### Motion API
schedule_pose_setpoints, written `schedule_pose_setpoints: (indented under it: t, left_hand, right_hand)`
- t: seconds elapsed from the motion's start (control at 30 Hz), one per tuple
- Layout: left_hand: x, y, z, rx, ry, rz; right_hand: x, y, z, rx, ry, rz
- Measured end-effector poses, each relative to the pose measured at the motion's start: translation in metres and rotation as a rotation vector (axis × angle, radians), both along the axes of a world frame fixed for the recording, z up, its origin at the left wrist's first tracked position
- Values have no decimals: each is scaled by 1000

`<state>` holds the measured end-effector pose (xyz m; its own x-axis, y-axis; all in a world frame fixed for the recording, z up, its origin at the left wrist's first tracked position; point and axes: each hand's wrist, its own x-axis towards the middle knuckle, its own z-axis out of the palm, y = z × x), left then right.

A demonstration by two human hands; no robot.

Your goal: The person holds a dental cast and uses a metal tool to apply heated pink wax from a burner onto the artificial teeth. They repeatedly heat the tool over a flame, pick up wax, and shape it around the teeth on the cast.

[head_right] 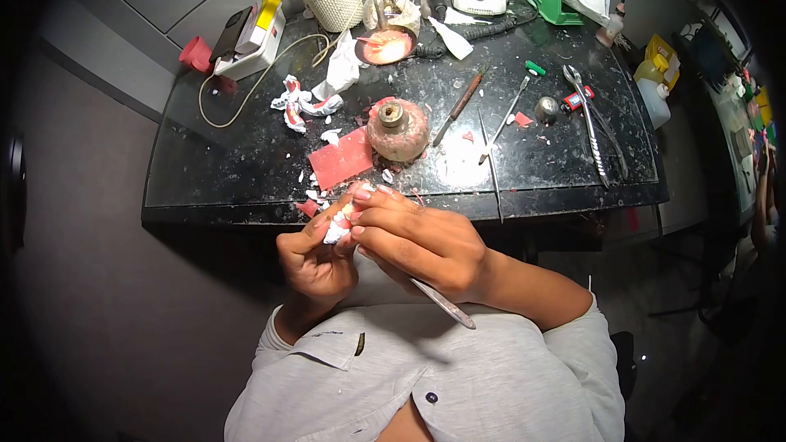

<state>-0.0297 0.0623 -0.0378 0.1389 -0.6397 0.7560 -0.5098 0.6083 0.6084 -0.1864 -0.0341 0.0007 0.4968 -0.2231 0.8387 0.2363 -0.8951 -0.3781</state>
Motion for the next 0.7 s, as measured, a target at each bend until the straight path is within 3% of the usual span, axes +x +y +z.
schedule_pose_setpoints:
  t: [0.37, 0.47, 0.7]
  left_hand:
    - [-5, 9, 6, 124, 204, 10]
    - [0, 12, 5, 160, 208, -68]
    - [2, 16, 3, 170, 232, -4]
  right_hand:
    - [0, -3, 3, 21, 24, 12]
    - [-2, -3, 5, 30, 37, 14]
    - [-4, -3, 7, 69, 66, 27]
